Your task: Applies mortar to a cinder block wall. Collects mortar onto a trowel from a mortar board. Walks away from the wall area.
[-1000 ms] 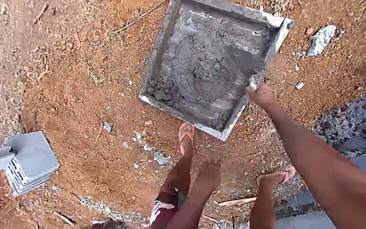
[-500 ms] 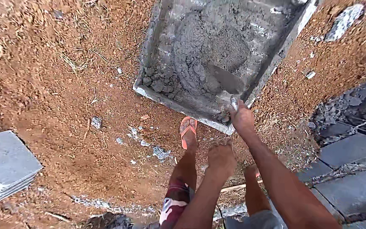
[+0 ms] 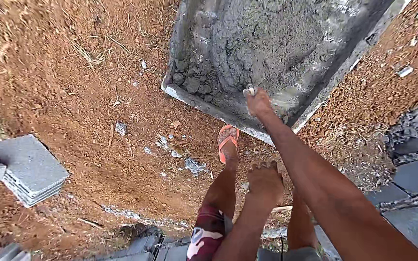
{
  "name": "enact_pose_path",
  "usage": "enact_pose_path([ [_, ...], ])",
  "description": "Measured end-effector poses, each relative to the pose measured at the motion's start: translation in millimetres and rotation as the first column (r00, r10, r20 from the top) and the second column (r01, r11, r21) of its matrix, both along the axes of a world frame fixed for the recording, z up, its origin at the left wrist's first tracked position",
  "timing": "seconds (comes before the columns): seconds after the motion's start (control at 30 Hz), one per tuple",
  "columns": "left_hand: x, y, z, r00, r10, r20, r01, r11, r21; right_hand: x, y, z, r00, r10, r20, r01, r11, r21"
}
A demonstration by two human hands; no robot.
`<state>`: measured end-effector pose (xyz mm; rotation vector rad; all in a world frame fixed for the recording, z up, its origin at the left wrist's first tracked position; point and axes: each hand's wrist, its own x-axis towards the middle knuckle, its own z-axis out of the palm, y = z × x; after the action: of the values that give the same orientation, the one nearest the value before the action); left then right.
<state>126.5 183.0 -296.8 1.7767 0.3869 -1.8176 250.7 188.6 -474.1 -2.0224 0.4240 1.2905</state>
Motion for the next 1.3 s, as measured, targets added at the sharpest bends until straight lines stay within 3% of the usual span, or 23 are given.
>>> enact_pose_path([
  [0.13,8.7,5.7,-8.2,0.998,-0.06,0.012,0.06,0.997,0.049,-3.9,-29.1,9.0,0.995,-0.1,0.017,0.095,0.979,0.181],
  [0.3,1.5,-4.4,-19.6,0.995,-0.025,0.094,0.013,0.991,0.132,-25.0,-98.3,86.7,0.988,-0.134,0.074,0.1,0.932,0.349],
  [0.43,-13.5,-15.0,-29.0,0.931,0.141,0.337,-0.212,0.96,0.183,-46.9,-176.8,158.0,0.991,-0.116,0.067,0.084,0.928,0.363],
  [0.53,-23.3,-53.7,-14.2,0.707,0.489,0.51,-0.561,0.827,-0.014,-92.4,-264.5,205.0,0.986,-0.145,0.077,0.106,0.92,0.377],
  [0.6,-24.8,-102.9,8.8,0.549,0.645,0.531,-0.705,0.699,-0.12,-136.0,-329.8,235.0,0.964,-0.246,0.102,0.189,0.902,0.388],
  [0.67,-23.9,-174.7,39.7,0.522,0.696,0.494,-0.72,0.669,-0.182,-187.3,-399.8,265.8,0.926,-0.361,0.106,0.303,0.883,0.359],
  [0.8,-44.4,-365.1,111.0,0.661,0.651,0.374,-0.553,0.759,-0.343,-307.6,-526.2,334.4,0.793,-0.604,0.075,0.573,0.783,0.242],
  [0.97,-122.2,-587.4,180.8,0.918,0.291,0.268,-0.114,0.844,-0.524,-450.8,-650.4,411.9,0.491,-0.862,0.127,0.865,0.5,0.052],
  [1.07,-184.0,-695.7,203.5,0.969,0.107,0.222,0.058,0.776,-0.628,-511.6,-710.9,458.0,0.35,-0.905,0.242,0.936,0.333,-0.111],
  [1.13,-228.0,-757.1,216.9,0.98,0.082,0.18,0.069,0.71,-0.7,-541.9,-745.8,485.8,0.29,-0.902,0.319,0.95,0.23,-0.212],
  [1.3,-300.8,-862.1,255.4,0.994,-0.024,0.109,0.102,0.586,-0.804,-574.1,-817.3,539.0,0.279,-0.82,0.5,0.899,0.039,-0.436],
])
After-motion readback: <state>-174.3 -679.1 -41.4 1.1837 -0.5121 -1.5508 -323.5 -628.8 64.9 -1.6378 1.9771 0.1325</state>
